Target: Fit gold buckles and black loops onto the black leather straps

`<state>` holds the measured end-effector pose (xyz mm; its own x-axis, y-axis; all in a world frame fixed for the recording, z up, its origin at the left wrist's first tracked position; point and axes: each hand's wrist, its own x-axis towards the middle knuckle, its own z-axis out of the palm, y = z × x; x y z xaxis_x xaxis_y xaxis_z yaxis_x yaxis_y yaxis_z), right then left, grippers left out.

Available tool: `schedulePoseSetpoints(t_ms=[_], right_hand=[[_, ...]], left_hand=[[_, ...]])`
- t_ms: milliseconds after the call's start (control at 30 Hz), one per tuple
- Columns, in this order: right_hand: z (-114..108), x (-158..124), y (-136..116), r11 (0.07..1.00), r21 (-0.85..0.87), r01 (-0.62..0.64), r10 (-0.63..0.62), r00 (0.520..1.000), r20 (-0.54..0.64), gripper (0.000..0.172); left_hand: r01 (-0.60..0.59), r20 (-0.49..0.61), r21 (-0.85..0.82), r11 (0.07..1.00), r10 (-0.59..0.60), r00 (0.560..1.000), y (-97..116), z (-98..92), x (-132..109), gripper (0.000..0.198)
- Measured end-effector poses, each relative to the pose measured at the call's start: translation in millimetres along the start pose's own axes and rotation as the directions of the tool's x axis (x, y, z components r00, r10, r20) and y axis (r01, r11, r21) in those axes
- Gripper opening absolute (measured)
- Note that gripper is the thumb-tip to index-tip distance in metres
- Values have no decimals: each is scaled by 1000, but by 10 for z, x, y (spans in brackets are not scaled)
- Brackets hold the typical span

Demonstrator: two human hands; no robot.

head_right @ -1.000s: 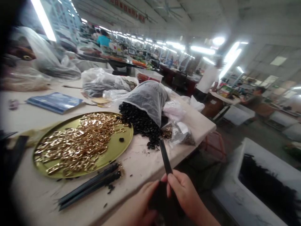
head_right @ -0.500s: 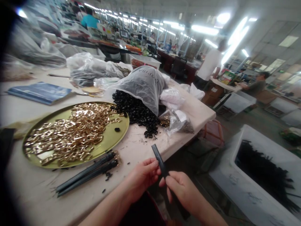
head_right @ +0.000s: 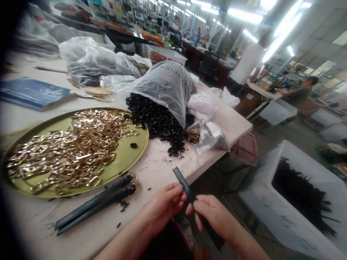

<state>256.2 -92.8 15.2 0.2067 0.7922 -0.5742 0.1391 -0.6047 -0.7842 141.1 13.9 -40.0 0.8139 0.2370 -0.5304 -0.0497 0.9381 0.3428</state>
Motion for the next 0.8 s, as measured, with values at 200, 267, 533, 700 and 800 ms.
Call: schedulePoseSetpoints(t_ms=[200, 267, 533, 700, 800], right_hand=[[-34, 131, -50, 949, -258, 180, -248, 932, -265, 36], [-23, 184, -116, 918, -310, 248, -343, 889, -305, 42], [84, 350, -232, 961, -45, 272, -272, 907, -321, 36], [145, 373, -143, 926, 210, 313, -245, 923, -298, 35], [178, 373, -152, 910, 256, 327, -249, 923, -294, 31]], left_hand=[[-339, -86, 563, 753, 462, 883, 68, 5, -20, 8], [-402, 44, 801, 443, 627, 778, 58, 18, -71, 5], [-449, 141, 771, 452, 566, 812, -9, -13, -214, 17], [-187, 74, 456, 870, 172, 982, -17, -4, -315, 13], [-156, 64, 355, 922, 142, 988, -20, 30, -426, 18]])
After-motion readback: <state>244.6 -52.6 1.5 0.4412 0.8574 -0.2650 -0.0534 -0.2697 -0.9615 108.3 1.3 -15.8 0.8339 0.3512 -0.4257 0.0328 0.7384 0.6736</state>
